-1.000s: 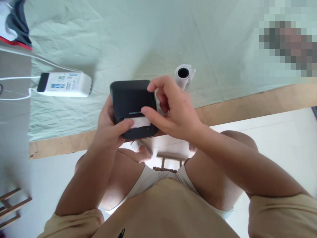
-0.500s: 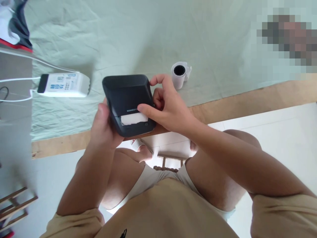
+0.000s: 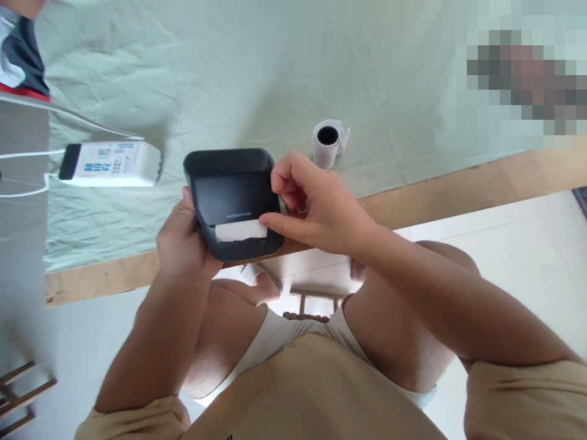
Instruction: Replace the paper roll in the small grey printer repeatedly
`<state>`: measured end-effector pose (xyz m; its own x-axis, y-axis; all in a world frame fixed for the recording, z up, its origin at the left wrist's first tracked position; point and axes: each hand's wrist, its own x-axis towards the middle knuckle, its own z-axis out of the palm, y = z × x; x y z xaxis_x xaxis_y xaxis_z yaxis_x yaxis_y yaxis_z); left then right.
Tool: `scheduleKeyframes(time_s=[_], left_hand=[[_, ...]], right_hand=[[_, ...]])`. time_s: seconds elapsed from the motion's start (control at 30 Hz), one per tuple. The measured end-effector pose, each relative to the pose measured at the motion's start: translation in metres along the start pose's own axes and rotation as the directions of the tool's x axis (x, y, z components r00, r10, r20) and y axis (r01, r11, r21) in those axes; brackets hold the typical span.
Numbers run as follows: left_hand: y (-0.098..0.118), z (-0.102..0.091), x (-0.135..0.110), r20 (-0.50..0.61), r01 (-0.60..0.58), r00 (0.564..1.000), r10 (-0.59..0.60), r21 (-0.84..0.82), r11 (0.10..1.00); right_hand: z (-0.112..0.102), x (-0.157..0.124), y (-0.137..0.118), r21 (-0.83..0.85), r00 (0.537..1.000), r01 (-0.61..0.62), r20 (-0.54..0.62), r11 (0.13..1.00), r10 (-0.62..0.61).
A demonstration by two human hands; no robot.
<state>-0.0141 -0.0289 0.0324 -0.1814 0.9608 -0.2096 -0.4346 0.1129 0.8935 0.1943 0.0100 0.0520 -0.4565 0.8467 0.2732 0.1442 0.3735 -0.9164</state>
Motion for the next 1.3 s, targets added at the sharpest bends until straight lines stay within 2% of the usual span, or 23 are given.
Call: scheduleKeyframes(time_s=[0.13, 0.2, 0.27, 0.37, 0.43, 0.5, 0.57, 0.6, 0.63, 0.73, 0.8, 0.87, 0.93, 1.0, 1.03, 1.1, 1.13, 1.2, 1.3], left_hand=[[0.002, -0.003, 0.000, 0.014, 0.022, 1.000, -0.022, 0.023, 0.999], [0.001, -0.003, 0.000, 0.019, 0.047, 0.999, -0.048, 0.034, 0.998], [0.000, -0.003, 0.000, 0.008, 0.020, 1.000, -0.020, 0.024, 1.000], [-0.001, -0.001, 0.001, -0.027, -0.031, 0.999, 0.031, -0.006, 0.999], [-0.001, 0.000, 0.001, -0.038, -0.036, 0.999, 0.036, -0.007, 0.999], [0.000, 0.001, 0.000, -0.035, -0.027, 0.999, 0.027, -0.005, 1.000], [0.001, 0.001, -0.001, -0.014, 0.005, 1.000, -0.005, -0.016, 1.000], [0.001, 0.002, -0.001, 0.000, 0.025, 1.000, -0.025, -0.022, 0.999], [0.002, 0.003, -0.001, 0.012, 0.043, 0.999, -0.042, -0.026, 0.999], [0.004, 0.006, 0.000, 0.014, 0.058, 0.998, -0.058, -0.024, 0.998], [0.005, 0.009, 0.001, 0.012, 0.060, 0.998, -0.060, -0.022, 0.998], [0.006, 0.011, 0.000, 0.027, 0.069, 0.997, -0.068, -0.016, 0.998], [0.007, 0.011, -0.001, 0.051, 0.059, 0.997, -0.059, 0.000, 0.998], [0.007, 0.009, -0.003, 0.092, 0.034, 0.995, -0.035, 0.022, 0.999], [0.007, 0.007, -0.005, 0.124, 0.021, 0.992, -0.025, 0.031, 0.999], [0.007, 0.003, -0.008, 0.192, 0.001, 0.981, -0.012, 0.057, 0.998], [0.008, 0.002, -0.009, 0.220, -0.009, 0.975, -0.008, 0.073, 0.997], [0.008, -0.001, -0.010, 0.239, -0.015, 0.971, -0.011, 0.107, 0.994], [0.007, -0.002, -0.010, 0.164, 0.033, 0.985, -0.052, 0.116, 0.993]], right_hand=[[0.006, 0.000, 0.001, -0.106, 0.991, 0.087, -0.092, 0.991, -0.097], [0.009, 0.000, -0.002, -0.158, 0.970, 0.127, -0.189, 0.979, -0.156], [0.009, 0.001, -0.006, -0.178, 0.947, 0.180, -0.234, 0.967, -0.219], [0.006, 0.003, -0.011, -0.312, 0.950, 0.242, -0.117, 0.919, -0.290], [0.002, 0.003, -0.013, -0.472, 0.947, 0.272, -0.022, 0.839, -0.319], [0.001, 0.005, -0.014, -0.572, 0.908, 0.352, 0.017, 0.741, -0.418], [0.002, 0.007, -0.016, -0.613, 0.841, 0.413, -0.027, 0.674, -0.540], [0.005, 0.008, -0.019, -0.615, 0.822, 0.403, -0.082, 0.678, -0.563], [0.008, 0.010, -0.021, -0.591, 0.816, 0.368, -0.165, 0.718, -0.553], [0.017, 0.016, -0.027, -0.353, 0.829, 0.237, -0.412, 0.905, -0.378], [0.020, 0.020, -0.027, -0.231, 0.833, 0.219, -0.461, 0.948, -0.305], [0.020, 0.024, -0.027, -0.349, 0.870, 0.168, -0.387, 0.922, -0.306], [0.018, 0.027, -0.029, -0.594, 0.934, 0.089, -0.228, 0.799, -0.274], [0.014, 0.027, -0.034, -0.766, 0.988, 0.037, -0.068, 0.641, -0.139], [0.012, 0.027, -0.037, -0.808, 0.998, 0.026, -0.008, 0.589, -0.055], [0.007, 0.025, -0.041, -0.843, 0.996, 0.032, 0.071, 0.537, 0.052], [0.005, 0.024, -0.041, -0.854, 0.992, 0.045, 0.101, 0.519, 0.081], [0.001, 0.021, -0.040, -0.840, 0.990, 0.091, 0.132, 0.535, 0.039], [-0.009, 0.016, -0.043, -0.730, 0.986, 0.164, 0.136, 0.663, -0.094]])
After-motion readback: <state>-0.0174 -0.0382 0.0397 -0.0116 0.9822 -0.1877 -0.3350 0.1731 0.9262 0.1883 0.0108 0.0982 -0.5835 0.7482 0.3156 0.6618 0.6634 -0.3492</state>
